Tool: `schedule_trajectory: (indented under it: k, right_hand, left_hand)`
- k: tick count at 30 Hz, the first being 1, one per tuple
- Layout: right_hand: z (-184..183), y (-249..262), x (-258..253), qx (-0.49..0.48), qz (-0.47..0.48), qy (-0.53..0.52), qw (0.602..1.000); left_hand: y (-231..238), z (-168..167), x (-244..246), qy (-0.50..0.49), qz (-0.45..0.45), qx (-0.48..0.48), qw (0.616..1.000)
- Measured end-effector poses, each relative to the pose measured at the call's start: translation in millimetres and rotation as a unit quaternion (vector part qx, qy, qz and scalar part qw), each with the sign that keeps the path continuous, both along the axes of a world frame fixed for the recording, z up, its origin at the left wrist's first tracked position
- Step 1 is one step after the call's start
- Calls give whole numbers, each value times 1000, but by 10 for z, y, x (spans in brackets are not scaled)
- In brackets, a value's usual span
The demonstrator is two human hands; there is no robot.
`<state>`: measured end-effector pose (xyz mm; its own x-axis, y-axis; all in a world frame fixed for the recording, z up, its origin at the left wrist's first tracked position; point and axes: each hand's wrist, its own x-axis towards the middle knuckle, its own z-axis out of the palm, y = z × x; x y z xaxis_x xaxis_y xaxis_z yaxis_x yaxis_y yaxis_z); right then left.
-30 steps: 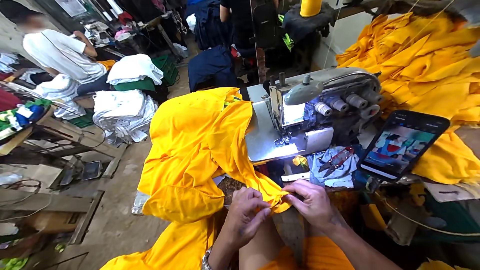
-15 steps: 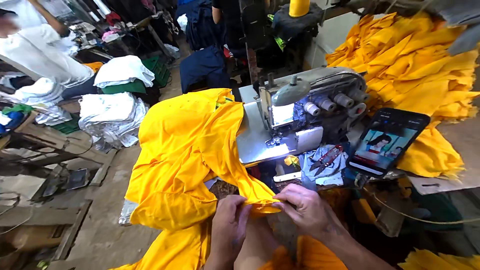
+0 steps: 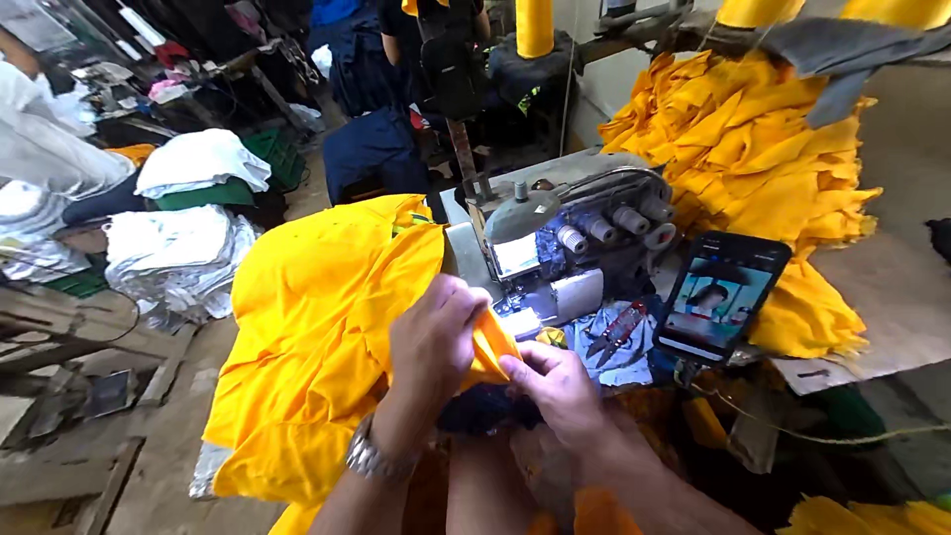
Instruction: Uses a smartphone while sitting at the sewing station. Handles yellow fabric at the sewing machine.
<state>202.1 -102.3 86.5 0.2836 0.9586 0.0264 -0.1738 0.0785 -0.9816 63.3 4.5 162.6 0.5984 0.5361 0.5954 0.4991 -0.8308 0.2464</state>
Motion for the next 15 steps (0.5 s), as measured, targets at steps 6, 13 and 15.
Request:
schedule_trajectory:
  k: [6,13,15]
  right_hand:
    - [-374,-109,204,-18,-22,-14,999]
    - [-384,41,422,20,-83,5,996]
    - [-378,64,364,27,-74,7,997]
  left_hand:
    - [92,-425,158,54,172,-123,976]
    - [250,-331,506,79,204,-145,965]
    - [335,-327,505,80,194,-140,968]
